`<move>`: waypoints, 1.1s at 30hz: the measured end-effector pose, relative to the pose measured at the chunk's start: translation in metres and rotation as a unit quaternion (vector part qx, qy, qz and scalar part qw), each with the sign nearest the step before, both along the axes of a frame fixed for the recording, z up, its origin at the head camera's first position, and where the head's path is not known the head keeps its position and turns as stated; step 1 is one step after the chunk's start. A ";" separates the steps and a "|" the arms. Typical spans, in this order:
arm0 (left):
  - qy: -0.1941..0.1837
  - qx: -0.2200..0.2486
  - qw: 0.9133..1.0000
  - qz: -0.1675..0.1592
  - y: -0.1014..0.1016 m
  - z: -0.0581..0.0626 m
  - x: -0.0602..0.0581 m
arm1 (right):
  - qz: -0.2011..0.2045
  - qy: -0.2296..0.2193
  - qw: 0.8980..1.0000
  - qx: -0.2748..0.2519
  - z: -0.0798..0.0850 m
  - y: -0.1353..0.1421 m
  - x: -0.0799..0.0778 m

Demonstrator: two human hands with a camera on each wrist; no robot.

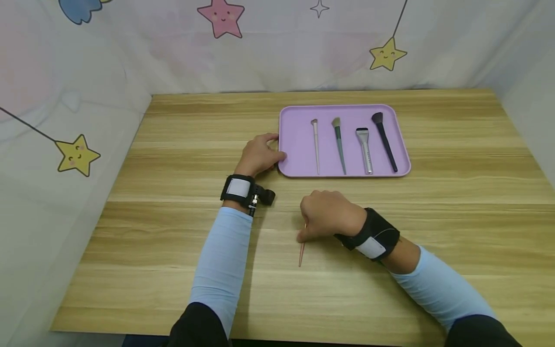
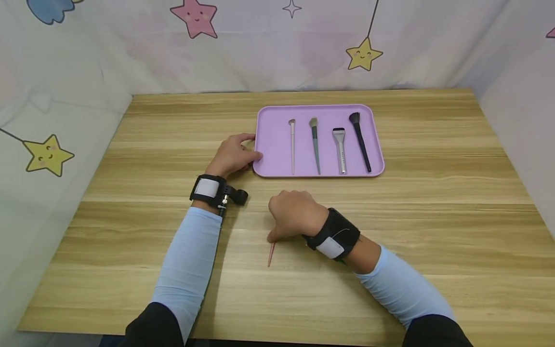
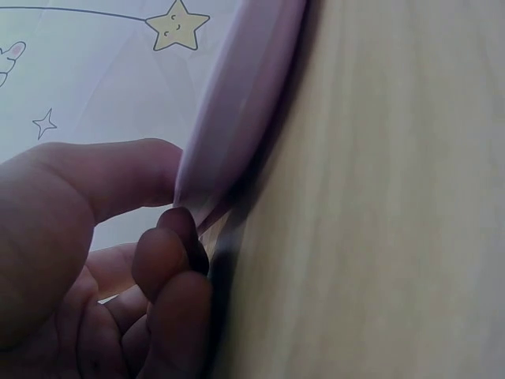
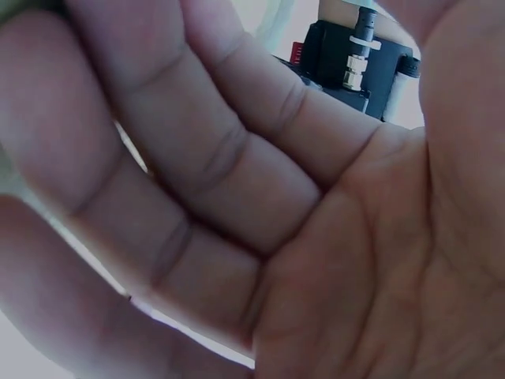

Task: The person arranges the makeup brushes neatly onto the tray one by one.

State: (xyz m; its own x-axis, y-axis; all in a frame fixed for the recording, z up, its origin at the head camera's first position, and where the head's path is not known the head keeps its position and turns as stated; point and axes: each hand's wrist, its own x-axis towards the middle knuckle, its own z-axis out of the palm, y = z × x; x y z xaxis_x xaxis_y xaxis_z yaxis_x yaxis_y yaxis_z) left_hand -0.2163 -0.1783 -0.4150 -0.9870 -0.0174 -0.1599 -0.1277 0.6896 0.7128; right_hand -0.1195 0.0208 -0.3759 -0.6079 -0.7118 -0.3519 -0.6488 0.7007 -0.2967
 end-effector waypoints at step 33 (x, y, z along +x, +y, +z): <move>-0.007 0.009 1.000 0.005 0.001 -0.001 -0.001 | 0.012 0.031 0.998 -0.047 -0.009 0.003 -0.010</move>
